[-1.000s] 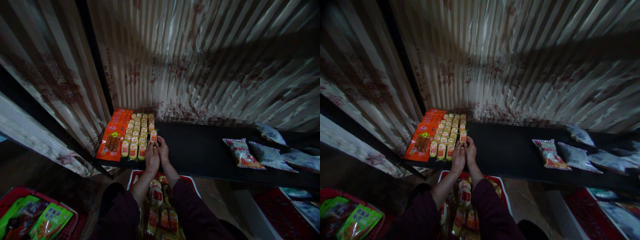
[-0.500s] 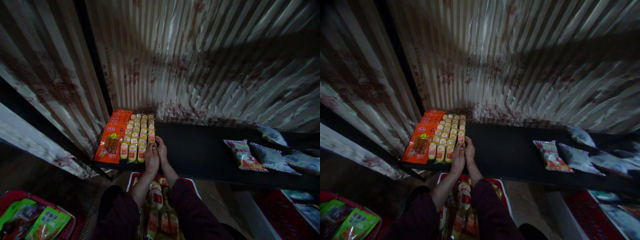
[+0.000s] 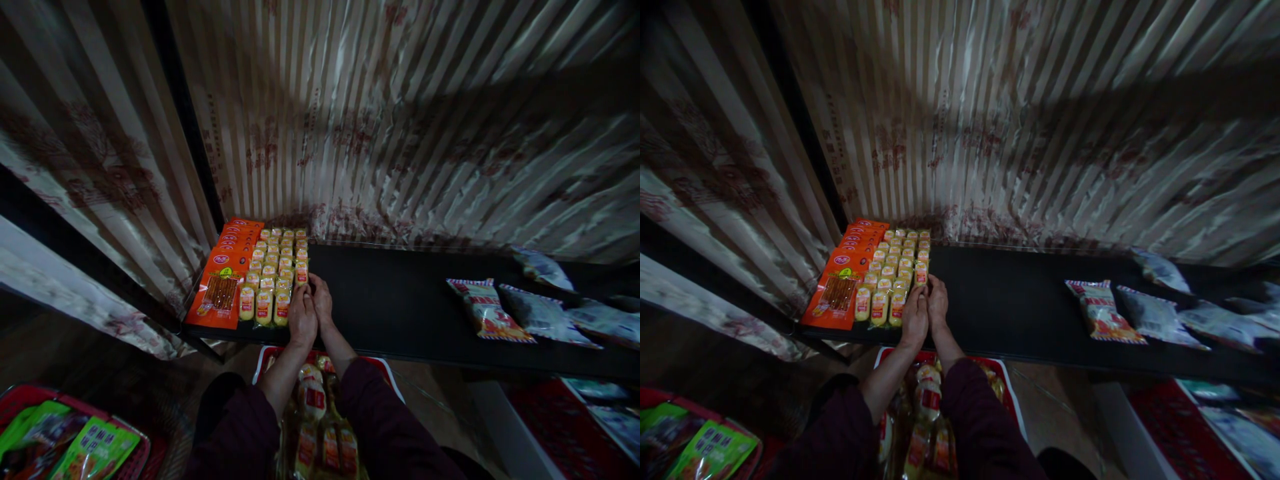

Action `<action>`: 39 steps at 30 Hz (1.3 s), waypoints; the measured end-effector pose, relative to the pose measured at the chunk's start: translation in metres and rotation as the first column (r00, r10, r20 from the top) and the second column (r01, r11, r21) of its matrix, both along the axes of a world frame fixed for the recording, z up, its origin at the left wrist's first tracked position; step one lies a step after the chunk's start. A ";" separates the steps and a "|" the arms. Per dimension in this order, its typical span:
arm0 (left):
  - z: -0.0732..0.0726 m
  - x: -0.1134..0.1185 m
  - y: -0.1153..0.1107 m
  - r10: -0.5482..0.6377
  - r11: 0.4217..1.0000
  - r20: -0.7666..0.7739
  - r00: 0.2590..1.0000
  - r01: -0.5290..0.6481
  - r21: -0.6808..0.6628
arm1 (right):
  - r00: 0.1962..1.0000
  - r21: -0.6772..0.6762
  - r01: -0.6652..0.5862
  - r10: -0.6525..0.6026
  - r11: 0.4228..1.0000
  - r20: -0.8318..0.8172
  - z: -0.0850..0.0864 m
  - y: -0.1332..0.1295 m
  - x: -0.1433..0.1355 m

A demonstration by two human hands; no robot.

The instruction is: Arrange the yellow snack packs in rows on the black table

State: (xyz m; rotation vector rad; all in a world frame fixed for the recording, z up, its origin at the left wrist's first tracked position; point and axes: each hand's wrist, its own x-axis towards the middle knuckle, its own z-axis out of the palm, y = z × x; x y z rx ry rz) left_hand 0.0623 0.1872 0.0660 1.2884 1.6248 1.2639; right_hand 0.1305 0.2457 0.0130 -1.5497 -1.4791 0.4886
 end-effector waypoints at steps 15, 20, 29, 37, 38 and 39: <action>-0.006 0.001 0.003 0.020 1.000 0.012 1.000 -0.020 0.024 | 0.999 -0.065 -0.007 0.010 0.998 0.045 0.002 0.000 -0.001; -0.005 0.001 0.001 0.013 1.000 -0.011 1.000 -0.012 0.021 | 1.000 -0.065 -0.010 0.011 0.998 0.008 0.002 -0.001 0.000; -0.007 0.003 0.002 0.023 1.000 -0.022 0.999 -0.023 0.020 | 0.994 -0.067 0.044 -0.037 0.997 0.104 0.012 -0.010 0.000; -0.009 0.003 0.004 0.014 0.999 -0.011 1.000 -0.014 0.039 | 0.996 -0.068 0.007 -0.001 0.998 0.091 0.013 -0.007 0.001; -0.009 0.002 0.004 0.013 0.999 -0.011 1.000 -0.013 0.038 | 0.996 -0.067 0.012 -0.005 0.998 0.093 0.013 -0.006 0.000; -0.009 0.002 0.004 0.012 0.999 -0.012 1.000 -0.011 0.035 | 0.995 -0.069 0.016 -0.009 0.997 0.096 0.013 -0.006 0.000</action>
